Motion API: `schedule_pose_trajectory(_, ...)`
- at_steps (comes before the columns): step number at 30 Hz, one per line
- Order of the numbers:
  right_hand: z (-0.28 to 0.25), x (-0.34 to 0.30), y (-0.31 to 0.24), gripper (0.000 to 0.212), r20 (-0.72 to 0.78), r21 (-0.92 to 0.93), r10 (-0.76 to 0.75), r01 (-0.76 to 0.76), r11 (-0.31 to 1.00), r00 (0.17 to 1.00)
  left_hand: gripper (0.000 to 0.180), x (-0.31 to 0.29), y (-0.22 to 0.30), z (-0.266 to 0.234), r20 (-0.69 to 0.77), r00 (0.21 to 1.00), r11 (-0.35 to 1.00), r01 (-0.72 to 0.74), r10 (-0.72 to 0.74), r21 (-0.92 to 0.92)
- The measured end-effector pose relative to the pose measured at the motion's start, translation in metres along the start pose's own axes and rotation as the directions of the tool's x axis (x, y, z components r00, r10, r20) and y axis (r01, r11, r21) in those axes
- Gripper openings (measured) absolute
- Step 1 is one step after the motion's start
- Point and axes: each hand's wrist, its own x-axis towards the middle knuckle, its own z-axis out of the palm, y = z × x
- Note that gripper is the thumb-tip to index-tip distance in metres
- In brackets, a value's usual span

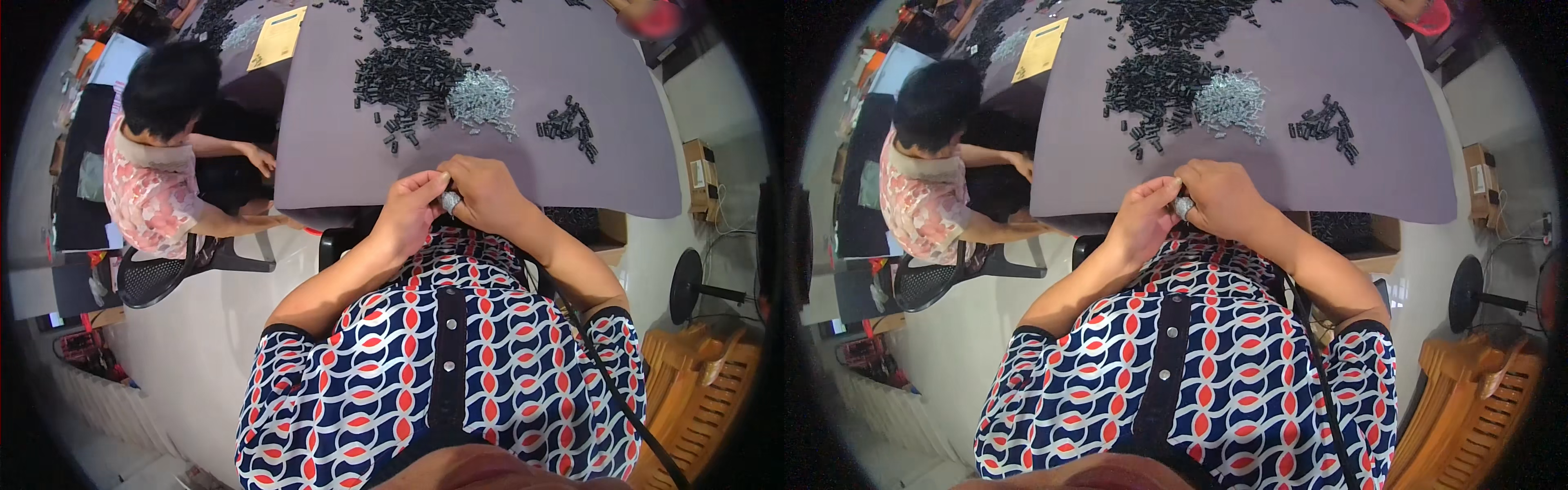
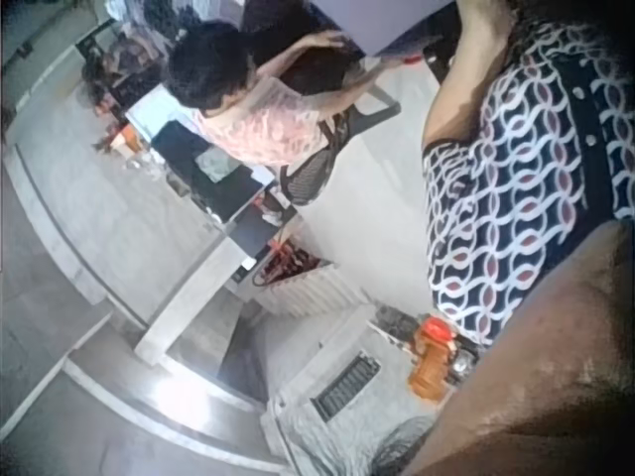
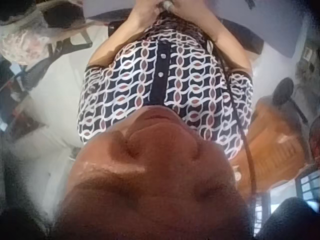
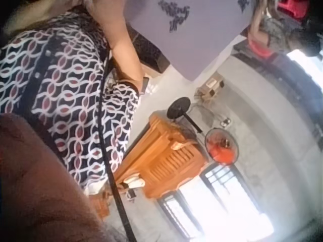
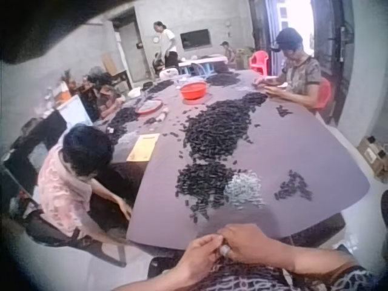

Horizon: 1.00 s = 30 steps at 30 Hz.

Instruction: Assembling small black plastic components into metal connectors manually.

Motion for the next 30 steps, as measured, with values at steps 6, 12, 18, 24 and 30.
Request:
schedule_pose_trajectory(6,-0.03,0.0,0.028,0.037,-0.097,-0.259,0.049,-0.073,0.963,0.994,0.017,0.029,0.019,-0.017,0.182,0.875,0.444,-0.395,0.449,0.804)
schedule_pose_trajectory(12,-0.052,-0.042,0.13,0.054,-0.203,-0.596,0.446,-0.471,0.65,0.872,0.02,0.069,0.038,-0.072,0.264,0.768,-0.017,-0.313,0.583,0.949)
schedule_pose_trajectory(18,-0.028,-0.025,0.123,0.047,-0.224,-0.551,0.167,-0.266,0.791,0.96,0.025,0.093,0.031,-0.092,0.363,0.768,-0.288,-0.24,0.528,0.927)
schedule_pose_trajectory(24,0.014,-0.005,0.114,0.042,-0.037,-0.469,0.121,-0.125,0.874,0.992,0.025,0.098,0.023,-0.105,0.391,0.722,-0.273,-0.282,0.571,0.92)
schedule_pose_trajectory(30,0.004,-0.013,0.084,0.049,0.007,-0.447,0.112,-0.097,0.889,0.994,0.025,0.086,0.018,-0.113,0.451,0.611,-0.267,-0.372,0.65,0.889)
